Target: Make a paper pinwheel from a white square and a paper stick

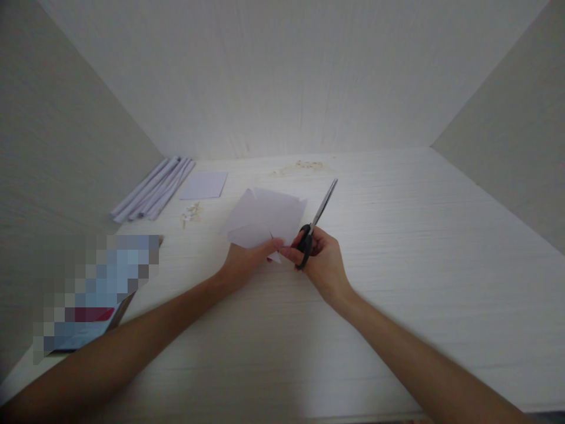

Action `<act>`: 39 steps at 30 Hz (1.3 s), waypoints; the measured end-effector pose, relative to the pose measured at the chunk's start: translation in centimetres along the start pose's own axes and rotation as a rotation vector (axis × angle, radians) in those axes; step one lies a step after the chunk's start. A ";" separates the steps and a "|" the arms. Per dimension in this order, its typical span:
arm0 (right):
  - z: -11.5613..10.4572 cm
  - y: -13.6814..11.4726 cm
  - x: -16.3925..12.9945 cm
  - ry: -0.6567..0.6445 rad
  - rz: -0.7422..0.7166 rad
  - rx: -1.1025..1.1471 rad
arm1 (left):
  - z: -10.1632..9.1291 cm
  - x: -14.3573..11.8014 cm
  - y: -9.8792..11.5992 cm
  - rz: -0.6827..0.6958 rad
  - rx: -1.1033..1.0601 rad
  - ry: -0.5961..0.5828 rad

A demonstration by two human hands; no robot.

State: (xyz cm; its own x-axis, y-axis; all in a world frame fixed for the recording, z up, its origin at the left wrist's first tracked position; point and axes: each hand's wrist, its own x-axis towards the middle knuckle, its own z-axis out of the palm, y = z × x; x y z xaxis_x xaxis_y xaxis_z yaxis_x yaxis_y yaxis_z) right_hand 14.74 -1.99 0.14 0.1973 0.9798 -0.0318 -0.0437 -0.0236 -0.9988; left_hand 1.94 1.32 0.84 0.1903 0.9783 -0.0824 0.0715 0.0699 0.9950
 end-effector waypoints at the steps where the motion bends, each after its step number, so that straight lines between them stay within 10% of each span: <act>1: 0.0 0.0 0.0 0.000 -0.001 -0.006 | 0.0 0.0 0.0 0.002 -0.001 0.003; 39: -0.2 0.3 0.2 0.000 0.048 0.096 | 0.1 0.1 0.0 -0.018 -0.017 -0.006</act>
State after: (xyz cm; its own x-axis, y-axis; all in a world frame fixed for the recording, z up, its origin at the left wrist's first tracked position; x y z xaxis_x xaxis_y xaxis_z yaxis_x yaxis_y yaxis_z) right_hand 14.93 -1.87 -0.15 0.1928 0.9780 -0.0793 -0.1464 -0.0513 -0.9879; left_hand 2.01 1.38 0.87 0.1949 0.9757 -0.1006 0.0580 0.0909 0.9942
